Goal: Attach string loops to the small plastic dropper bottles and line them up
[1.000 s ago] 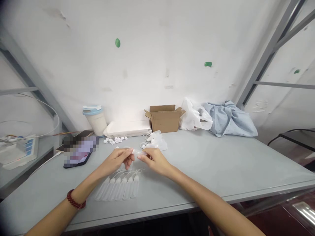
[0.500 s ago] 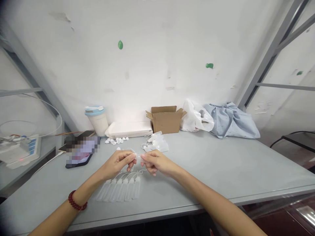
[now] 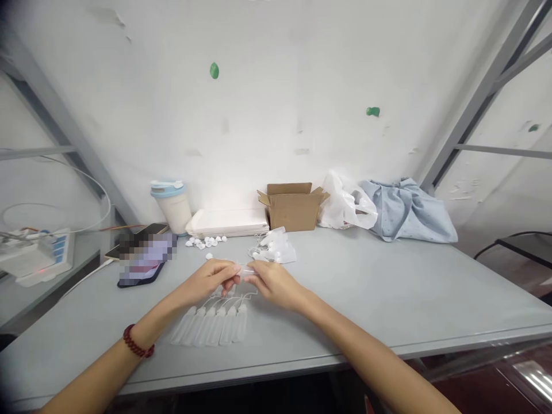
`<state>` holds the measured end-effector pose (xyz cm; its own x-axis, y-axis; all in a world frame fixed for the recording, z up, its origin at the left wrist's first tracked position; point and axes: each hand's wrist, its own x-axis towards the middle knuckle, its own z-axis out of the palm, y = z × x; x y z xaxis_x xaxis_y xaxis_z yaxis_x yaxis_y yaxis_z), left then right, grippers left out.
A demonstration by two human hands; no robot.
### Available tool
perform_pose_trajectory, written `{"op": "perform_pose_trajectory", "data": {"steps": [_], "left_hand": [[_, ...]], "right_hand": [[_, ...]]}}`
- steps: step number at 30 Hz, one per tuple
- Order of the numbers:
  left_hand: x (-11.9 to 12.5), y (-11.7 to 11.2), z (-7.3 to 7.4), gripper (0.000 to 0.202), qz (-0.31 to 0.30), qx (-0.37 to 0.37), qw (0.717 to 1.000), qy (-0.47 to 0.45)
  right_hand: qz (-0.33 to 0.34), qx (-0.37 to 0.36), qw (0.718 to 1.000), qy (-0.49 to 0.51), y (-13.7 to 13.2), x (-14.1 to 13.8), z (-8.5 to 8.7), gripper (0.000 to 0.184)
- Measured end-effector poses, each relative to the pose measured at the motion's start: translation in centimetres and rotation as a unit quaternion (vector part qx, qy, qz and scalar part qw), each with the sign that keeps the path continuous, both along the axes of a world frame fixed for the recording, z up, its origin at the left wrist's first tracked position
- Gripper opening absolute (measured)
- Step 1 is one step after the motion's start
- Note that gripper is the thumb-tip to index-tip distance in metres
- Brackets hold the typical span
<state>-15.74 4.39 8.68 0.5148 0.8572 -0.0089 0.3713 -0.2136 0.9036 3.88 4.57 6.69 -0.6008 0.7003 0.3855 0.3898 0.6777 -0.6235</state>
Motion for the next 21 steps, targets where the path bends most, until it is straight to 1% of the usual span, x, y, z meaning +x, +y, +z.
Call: {"op": "perform_pose_trajectory", "data": {"steps": [2, 4, 6, 8, 10, 12, 13, 14, 15, 16, 18, 19, 21], "left_hand": [[-0.1, -0.2, 0.3, 0.038, -0.031, 0.021, 0.999, 0.016], [-0.2, -0.3, 0.6, 0.037, -0.054, 0.046, 0.997, 0.035], [-0.2, -0.5, 0.8, 0.039, -0.058, 0.073, 0.994, 0.052], [-0.1, -0.6, 0.9, 0.04, -0.057, 0.097, 0.992, 0.065], [0.0, -0.7, 1.0, 0.04, -0.058, 0.108, 0.99, 0.073], [0.2, -0.7, 1.0, 0.039, -0.048, 0.112, 0.989, 0.079], [0.3, -0.7, 1.0, 0.038, -0.037, 0.117, 0.989, 0.08], [0.2, -0.6, 1.0, 0.037, -0.024, 0.122, 0.989, 0.079], [0.1, -0.4, 1.0, 0.036, -0.01, 0.123, 0.989, 0.077], [-0.2, -0.2, 1.0, 0.035, 0.004, 0.12, 0.99, 0.077], [-1.3, 0.6, 1.1, 0.033, 0.026, 0.103, 0.99, 0.089], [-2.1, 1.1, 1.1, 0.033, 0.038, 0.101, 0.988, 0.11], [-4.0, 2.4, 0.9, 0.032, 0.074, 0.14, 0.973, 0.167]], "right_hand": [[0.019, -0.051, 0.998, 0.011, 0.0, 0.2, 0.3, 0.03], [0.04, -0.153, 0.986, 0.045, 0.1, 0.3, 0.3, 0.034], [0.07, -0.269, 0.956, 0.099, 0.4, 0.4, 0.0, 0.039], [0.1, -0.353, 0.917, 0.156, 0.7, 0.4, -0.4, 0.04], [0.109, -0.398, 0.891, 0.19, 0.8, 0.2, -0.7, 0.041], [0.098, -0.412, 0.883, 0.201, 0.8, 0.0, -0.8, 0.041], [0.09, -0.408, 0.886, 0.199, 0.8, -0.1, -0.7, 0.041], [0.078, -0.391, 0.896, 0.193, 0.8, -0.2, -0.6, 0.041], [0.058, -0.357, 0.914, 0.183, 0.8, -0.2, -0.6, 0.041], [0.03, -0.308, 0.936, 0.168, 1.0, -0.2, -0.5, 0.039], [-0.042, -0.182, 0.974, 0.128, 1.5, 0.2, -0.6, 0.034], [-0.08, -0.118, 0.984, 0.104, 1.9, 0.5, -0.8, 0.031], [-0.143, -0.026, 0.988, 0.059, 2.9, 1.2, -1.2, 0.027]]}}
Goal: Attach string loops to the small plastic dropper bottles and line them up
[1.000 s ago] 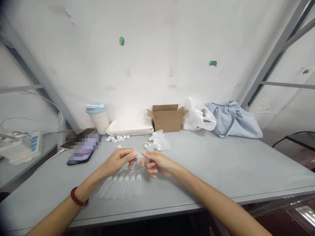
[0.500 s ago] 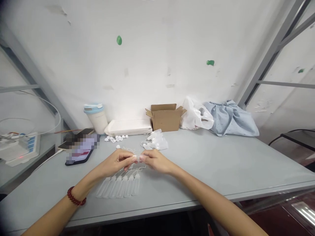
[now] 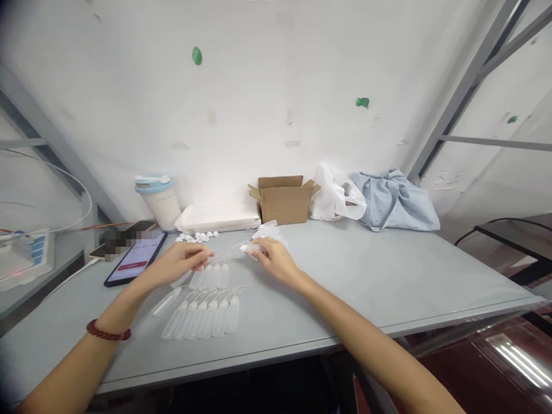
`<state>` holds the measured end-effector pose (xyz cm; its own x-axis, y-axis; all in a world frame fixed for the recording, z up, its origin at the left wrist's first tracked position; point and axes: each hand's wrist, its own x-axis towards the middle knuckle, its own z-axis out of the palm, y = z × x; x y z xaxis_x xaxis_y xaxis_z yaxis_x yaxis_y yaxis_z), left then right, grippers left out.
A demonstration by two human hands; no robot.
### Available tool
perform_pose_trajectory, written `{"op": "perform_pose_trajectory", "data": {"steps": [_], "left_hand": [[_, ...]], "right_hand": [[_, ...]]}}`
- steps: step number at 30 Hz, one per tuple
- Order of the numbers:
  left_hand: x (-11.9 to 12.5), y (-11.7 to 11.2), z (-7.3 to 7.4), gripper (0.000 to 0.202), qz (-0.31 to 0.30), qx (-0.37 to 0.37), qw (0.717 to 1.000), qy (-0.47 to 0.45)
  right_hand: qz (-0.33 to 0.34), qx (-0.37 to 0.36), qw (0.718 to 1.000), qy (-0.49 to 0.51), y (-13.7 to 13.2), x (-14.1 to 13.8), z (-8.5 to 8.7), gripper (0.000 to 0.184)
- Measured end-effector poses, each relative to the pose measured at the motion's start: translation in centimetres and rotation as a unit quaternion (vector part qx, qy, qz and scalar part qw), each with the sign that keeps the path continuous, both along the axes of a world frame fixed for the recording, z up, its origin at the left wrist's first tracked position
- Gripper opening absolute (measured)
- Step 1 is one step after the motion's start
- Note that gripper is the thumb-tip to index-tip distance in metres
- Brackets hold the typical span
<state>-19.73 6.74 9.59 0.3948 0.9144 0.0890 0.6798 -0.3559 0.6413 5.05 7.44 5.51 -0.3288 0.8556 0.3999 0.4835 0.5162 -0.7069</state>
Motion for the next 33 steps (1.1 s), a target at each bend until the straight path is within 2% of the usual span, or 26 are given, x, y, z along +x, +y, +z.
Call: {"op": "perform_pose_trajectory", "data": {"steps": [3, 5, 9, 13, 21, 26, 29, 31, 33], "left_hand": [[-2.7, 1.7, -1.0, 0.028, 0.077, 0.102, 0.984, 0.125], [-3.8, 2.5, -1.9, 0.03, 0.106, 0.144, 0.968, 0.174], [-4.0, 3.1, -3.1, 0.039, 0.079, 0.137, 0.968, 0.193], [-3.2, 3.2, -3.4, 0.04, 0.048, 0.13, 0.975, 0.173], [-2.8, 3.6, -3.6, 0.034, 0.054, 0.116, 0.973, 0.194], [-2.9, 3.6, -3.4, 0.027, 0.091, 0.114, 0.974, 0.171], [-2.8, 3.3, -3.3, 0.031, 0.122, 0.107, 0.977, 0.141], [-2.5, 3.0, -3.0, 0.034, 0.127, 0.097, 0.98, 0.117], [-2.0, 2.6, -2.6, 0.036, 0.115, 0.086, 0.986, 0.089]], "right_hand": [[-0.084, 0.055, 0.993, -0.059, 1.5, 1.1, -0.8, 0.026], [-0.123, 0.07, 0.987, -0.077, 2.2, 1.5, -1.2, 0.028], [-0.149, 0.084, 0.978, -0.121, 2.9, 1.7, -1.7, 0.036], [-0.161, 0.075, 0.973, -0.148, 2.7, 1.6, -1.8, 0.037], [-0.141, 0.061, 0.982, -0.109, 2.3, 1.3, -1.6, 0.027], [-0.157, 0.077, 0.981, -0.085, 1.9, 1.2, -1.3, 0.025], [-0.165, 0.093, 0.979, -0.07, 1.2, 1.1, -0.8, 0.025], [-0.131, 0.101, 0.984, -0.069, 0.5, 0.7, -0.4, 0.024], [-0.051, 0.108, 0.99, -0.08, -0.3, 0.1, -0.2, 0.025]]}}
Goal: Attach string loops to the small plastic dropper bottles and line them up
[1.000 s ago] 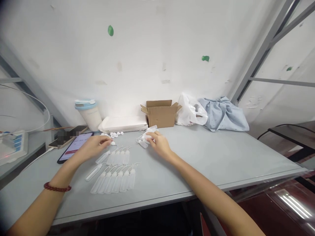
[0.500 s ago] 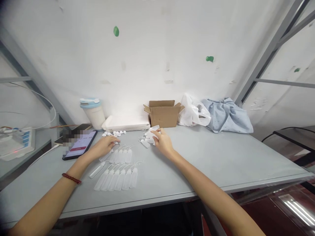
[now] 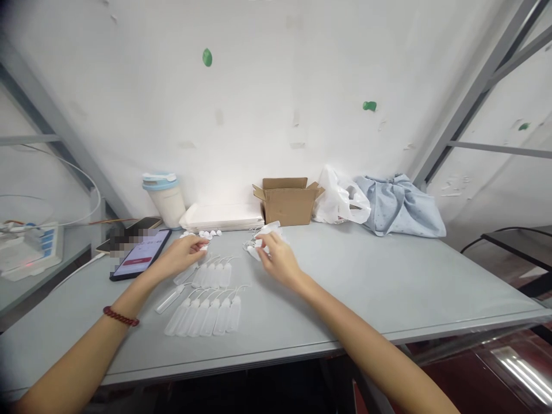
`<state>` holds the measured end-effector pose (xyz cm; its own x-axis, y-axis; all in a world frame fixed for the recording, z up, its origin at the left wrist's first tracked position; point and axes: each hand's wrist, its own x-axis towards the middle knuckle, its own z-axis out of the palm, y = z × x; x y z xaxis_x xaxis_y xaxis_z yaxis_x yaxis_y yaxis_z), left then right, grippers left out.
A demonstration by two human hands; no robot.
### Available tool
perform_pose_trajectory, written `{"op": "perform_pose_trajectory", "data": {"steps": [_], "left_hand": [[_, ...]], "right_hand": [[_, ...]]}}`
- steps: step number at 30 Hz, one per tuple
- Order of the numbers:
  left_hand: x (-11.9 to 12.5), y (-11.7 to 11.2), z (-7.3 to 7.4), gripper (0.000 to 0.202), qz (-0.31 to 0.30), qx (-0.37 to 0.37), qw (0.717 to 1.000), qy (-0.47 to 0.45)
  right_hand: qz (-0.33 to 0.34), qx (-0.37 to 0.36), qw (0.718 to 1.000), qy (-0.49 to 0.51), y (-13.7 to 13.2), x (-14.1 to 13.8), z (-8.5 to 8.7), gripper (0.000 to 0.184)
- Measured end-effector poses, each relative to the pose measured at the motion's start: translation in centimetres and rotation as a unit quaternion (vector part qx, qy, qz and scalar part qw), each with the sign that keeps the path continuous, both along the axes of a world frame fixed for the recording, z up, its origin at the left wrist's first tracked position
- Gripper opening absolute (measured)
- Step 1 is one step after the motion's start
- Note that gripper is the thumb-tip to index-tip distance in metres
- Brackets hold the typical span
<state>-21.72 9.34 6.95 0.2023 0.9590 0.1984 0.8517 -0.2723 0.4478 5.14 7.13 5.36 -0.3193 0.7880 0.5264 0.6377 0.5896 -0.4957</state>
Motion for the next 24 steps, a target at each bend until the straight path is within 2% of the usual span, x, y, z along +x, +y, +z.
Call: {"op": "perform_pose_trajectory", "data": {"steps": [4, 7, 16, 21, 24], "left_hand": [[1.1, -0.8, 0.7, 0.036, -0.018, -0.004, 0.999, -0.051], [1.6, -1.0, 0.9, 0.034, -0.012, 0.002, 0.998, -0.066], [1.9, -1.1, 0.9, 0.028, -0.005, -0.008, 0.989, -0.148], [2.5, -1.7, 1.3, 0.029, 0.021, -0.086, 0.966, -0.244], [2.8, -2.0, 1.3, 0.03, 0.028, -0.135, 0.945, -0.297]], "right_hand": [[0.173, -0.002, 0.98, -0.102, -1.3, -1.9, 0.0, 0.029], [0.225, -0.001, 0.958, -0.178, -1.6, -2.9, -0.4, 0.031], [0.199, -0.05, 0.955, -0.216, -1.4, -2.7, -0.3, 0.031], [0.196, -0.092, 0.953, -0.212, -1.3, -2.2, -0.1, 0.03], [0.185, -0.087, 0.965, -0.166, -0.9, -1.5, -0.1, 0.026]]}}
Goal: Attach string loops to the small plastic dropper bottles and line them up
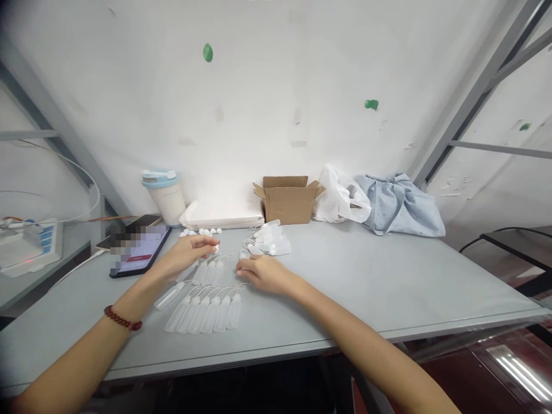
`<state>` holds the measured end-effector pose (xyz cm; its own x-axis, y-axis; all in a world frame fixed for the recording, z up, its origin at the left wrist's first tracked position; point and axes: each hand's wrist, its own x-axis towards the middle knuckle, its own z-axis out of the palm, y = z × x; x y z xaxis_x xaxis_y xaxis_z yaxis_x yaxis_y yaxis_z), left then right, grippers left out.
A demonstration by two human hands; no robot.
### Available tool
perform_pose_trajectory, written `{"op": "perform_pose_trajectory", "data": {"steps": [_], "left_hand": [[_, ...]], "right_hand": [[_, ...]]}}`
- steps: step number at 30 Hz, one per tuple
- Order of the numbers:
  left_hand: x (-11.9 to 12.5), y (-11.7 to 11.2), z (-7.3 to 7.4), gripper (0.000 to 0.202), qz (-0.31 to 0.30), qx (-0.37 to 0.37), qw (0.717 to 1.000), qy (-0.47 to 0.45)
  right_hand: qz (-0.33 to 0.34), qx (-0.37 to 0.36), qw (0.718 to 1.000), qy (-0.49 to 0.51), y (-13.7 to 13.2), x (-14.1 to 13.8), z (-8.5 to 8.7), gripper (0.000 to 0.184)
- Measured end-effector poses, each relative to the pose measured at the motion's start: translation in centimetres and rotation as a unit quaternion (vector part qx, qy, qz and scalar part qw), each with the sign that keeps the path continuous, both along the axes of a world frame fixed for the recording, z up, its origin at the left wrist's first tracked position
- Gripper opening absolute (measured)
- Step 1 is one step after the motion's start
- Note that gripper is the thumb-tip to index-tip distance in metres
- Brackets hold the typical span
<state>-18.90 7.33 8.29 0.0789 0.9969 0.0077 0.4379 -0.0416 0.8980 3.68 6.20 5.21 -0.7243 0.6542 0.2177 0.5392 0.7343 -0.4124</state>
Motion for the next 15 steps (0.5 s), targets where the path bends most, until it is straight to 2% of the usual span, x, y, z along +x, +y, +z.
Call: {"op": "perform_pose_trajectory", "data": {"steps": [4, 7, 11, 15], "left_hand": [[0.2, -0.2, -0.1, 0.028, -0.031, -0.043, 0.995, -0.088], [0.5, -0.3, 0.0, 0.028, -0.041, -0.085, 0.984, -0.148], [1.0, -0.9, 0.4, 0.027, -0.041, -0.113, 0.975, -0.189], [1.5, -1.3, 0.5, 0.027, -0.071, -0.091, 0.971, -0.207]], "right_hand": [[-0.042, 0.007, 0.994, 0.102, 0.4, 0.7, 0.0, 0.02], [-0.06, -0.032, 0.983, 0.173, 0.1, 0.5, 0.2, 0.014], [-0.045, -0.126, 0.964, 0.231, -0.9, -0.3, 0.7, 0.009], [-0.008, -0.188, 0.95, 0.247, -1.6, -0.6, 1.1, 0.015]]}}
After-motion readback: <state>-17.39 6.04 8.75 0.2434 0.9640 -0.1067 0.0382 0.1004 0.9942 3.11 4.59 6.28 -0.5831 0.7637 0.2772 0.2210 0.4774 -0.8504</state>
